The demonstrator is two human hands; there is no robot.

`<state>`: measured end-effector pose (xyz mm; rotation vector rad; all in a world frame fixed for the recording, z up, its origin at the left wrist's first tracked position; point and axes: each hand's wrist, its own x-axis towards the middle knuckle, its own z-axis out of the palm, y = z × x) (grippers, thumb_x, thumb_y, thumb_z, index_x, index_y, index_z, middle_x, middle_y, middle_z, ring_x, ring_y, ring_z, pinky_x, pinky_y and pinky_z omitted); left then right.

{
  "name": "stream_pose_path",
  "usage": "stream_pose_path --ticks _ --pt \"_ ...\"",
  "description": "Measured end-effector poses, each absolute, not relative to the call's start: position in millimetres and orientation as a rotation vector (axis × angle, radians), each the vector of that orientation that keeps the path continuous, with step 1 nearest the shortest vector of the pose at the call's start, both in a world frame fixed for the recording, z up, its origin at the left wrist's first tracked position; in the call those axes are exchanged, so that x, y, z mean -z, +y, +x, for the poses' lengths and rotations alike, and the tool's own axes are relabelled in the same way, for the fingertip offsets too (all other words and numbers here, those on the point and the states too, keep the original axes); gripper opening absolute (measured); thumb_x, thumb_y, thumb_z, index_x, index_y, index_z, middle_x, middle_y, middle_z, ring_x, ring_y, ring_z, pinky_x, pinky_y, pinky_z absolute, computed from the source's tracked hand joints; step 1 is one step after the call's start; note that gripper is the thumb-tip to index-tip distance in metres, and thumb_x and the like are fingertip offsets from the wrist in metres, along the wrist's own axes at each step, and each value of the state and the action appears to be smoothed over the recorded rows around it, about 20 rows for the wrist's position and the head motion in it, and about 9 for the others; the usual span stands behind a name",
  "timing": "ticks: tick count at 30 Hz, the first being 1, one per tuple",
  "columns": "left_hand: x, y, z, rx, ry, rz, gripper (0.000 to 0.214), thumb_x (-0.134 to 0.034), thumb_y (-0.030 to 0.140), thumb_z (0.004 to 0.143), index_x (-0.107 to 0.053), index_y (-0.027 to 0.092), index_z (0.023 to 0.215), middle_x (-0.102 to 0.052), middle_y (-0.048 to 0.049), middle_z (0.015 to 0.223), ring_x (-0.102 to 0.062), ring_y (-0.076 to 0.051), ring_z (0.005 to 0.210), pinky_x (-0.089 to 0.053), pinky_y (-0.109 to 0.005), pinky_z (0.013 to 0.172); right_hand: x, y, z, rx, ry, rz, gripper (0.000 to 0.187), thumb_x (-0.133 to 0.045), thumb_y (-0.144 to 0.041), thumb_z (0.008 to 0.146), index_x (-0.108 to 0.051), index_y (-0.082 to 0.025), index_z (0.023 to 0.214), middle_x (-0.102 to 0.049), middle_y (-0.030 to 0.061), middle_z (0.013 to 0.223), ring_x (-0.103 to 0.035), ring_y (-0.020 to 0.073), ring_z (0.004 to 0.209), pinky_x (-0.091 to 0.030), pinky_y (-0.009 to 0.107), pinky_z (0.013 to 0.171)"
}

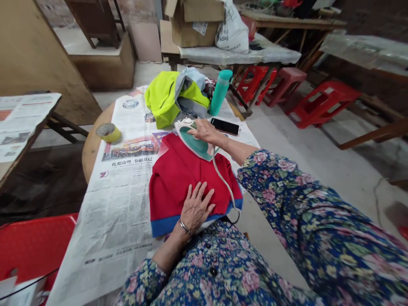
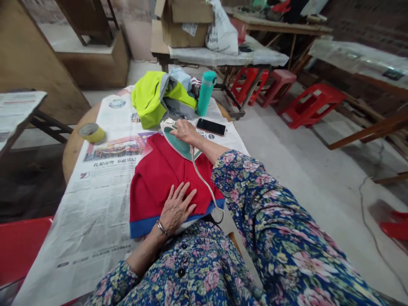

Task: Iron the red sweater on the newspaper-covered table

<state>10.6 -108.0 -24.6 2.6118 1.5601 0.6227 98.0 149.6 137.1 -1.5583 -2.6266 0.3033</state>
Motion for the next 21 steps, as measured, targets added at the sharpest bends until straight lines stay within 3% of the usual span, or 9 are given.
stream_pose_path --ticks 5,9,13,14,15,17,18,21 --pt "16.2 -107.6 8.8 -0.811 1.504 2.552 0.044 -0.063 0.04 0.103 -0.067 0.025 0.144 -0.063 -0.0159 0.157 -0.058 -0.033 0.147 -0.042 -0.06 0.126 -153.4 123.5 106.9 -0.266 -2.754 -1.429 0.037 -0.073 -0.041 0.099 -0.069 -0.015 0.126 -0.076 0.0147 0.117 -0.068 0.0298 0.109 -0.046 0.034 0.084" --pt "-14.7 -121.1 -15.4 -1.382 1.598 2.253 0.03 -0.059 0.037 0.104 -0.07 0.022 0.127 -0.074 -0.0129 0.128 -0.068 -0.029 0.122 -0.05 -0.053 0.118 -150.2 101.8 100.8 -0.404 -2.879 -1.19 0.03 -0.073 -0.037 0.099 -0.069 -0.017 0.12 -0.076 0.011 0.107 -0.066 0.0252 0.095 -0.039 0.031 0.075" --pt "-71.7 -104.2 -63.6 -2.056 1.801 1.674 0.025 -0.053 0.04 0.106 -0.07 0.022 0.107 -0.07 -0.008 0.105 -0.069 -0.027 0.104 -0.058 -0.049 0.099 -140.4 85.1 96.2 -0.491 -3.032 -0.978 0.025 -0.076 -0.037 0.099 -0.067 -0.02 0.114 -0.075 0.0092 0.105 -0.064 0.0242 0.092 -0.036 0.03 0.074" --pt "-87.0 -89.9 -76.6 -2.085 1.804 1.518 0.025 -0.052 0.04 0.107 -0.07 0.022 0.102 -0.07 -0.0069 0.102 -0.069 -0.026 0.101 -0.058 -0.047 0.097 -140.0 81.7 95.4 -0.511 -3.055 -0.961 0.024 -0.075 -0.037 0.099 -0.067 -0.02 0.114 -0.075 0.0096 0.105 -0.064 0.0243 0.092 -0.037 0.031 0.074" --pt "-101.5 -71.9 -88.6 -2.074 1.776 1.398 0.026 -0.053 0.04 0.107 -0.07 0.022 0.099 -0.071 -0.0061 0.099 -0.069 -0.024 0.096 -0.059 -0.045 0.094 -140.7 78.4 94.5 -0.528 -3.069 -0.966 0.023 -0.074 -0.036 0.1 -0.067 -0.02 0.114 -0.075 0.0102 0.105 -0.064 0.0245 0.092 -0.038 0.031 0.074" --pt "-125.7 -28.6 -106.4 -1.724 1.614 1.459 0.028 -0.057 0.041 0.105 -0.072 0.018 0.1 -0.075 -0.0079 0.106 -0.071 -0.021 0.097 -0.061 -0.04 0.088 -144.4 72.1 92.0 -0.538 -3.082 -1.039 0.021 -0.072 -0.031 0.1 -0.068 -0.019 0.117 -0.076 0.012 0.108 -0.066 0.0257 0.095 -0.04 0.032 0.074" --pt "-134.9 -5.6 -110.7 -1.483 1.547 1.556 0.031 -0.056 0.041 0.107 -0.073 0.015 0.101 -0.076 -0.0084 0.11 -0.071 -0.02 0.1 -0.061 -0.039 0.092 -146.6 69.0 90.5 -0.525 -3.083 -1.098 0.021 -0.07 -0.027 0.1 -0.069 -0.019 0.119 -0.076 0.0132 0.11 -0.067 0.0267 0.097 -0.041 0.033 0.075" --pt "-148.9 57.1 -102.8 -0.802 1.386 1.762 0.047 -0.038 0.036 0.115 -0.074 0.007 0.106 -0.078 -0.0061 0.105 -0.072 -0.015 0.096 -0.06 -0.037 0.095 -149.8 61.0 86.5 -0.459 -3.058 -1.265 0.029 -0.065 -0.02 0.1 -0.07 -0.015 0.128 -0.077 0.0178 0.117 -0.069 0.0306 0.105 -0.044 0.036 0.077"
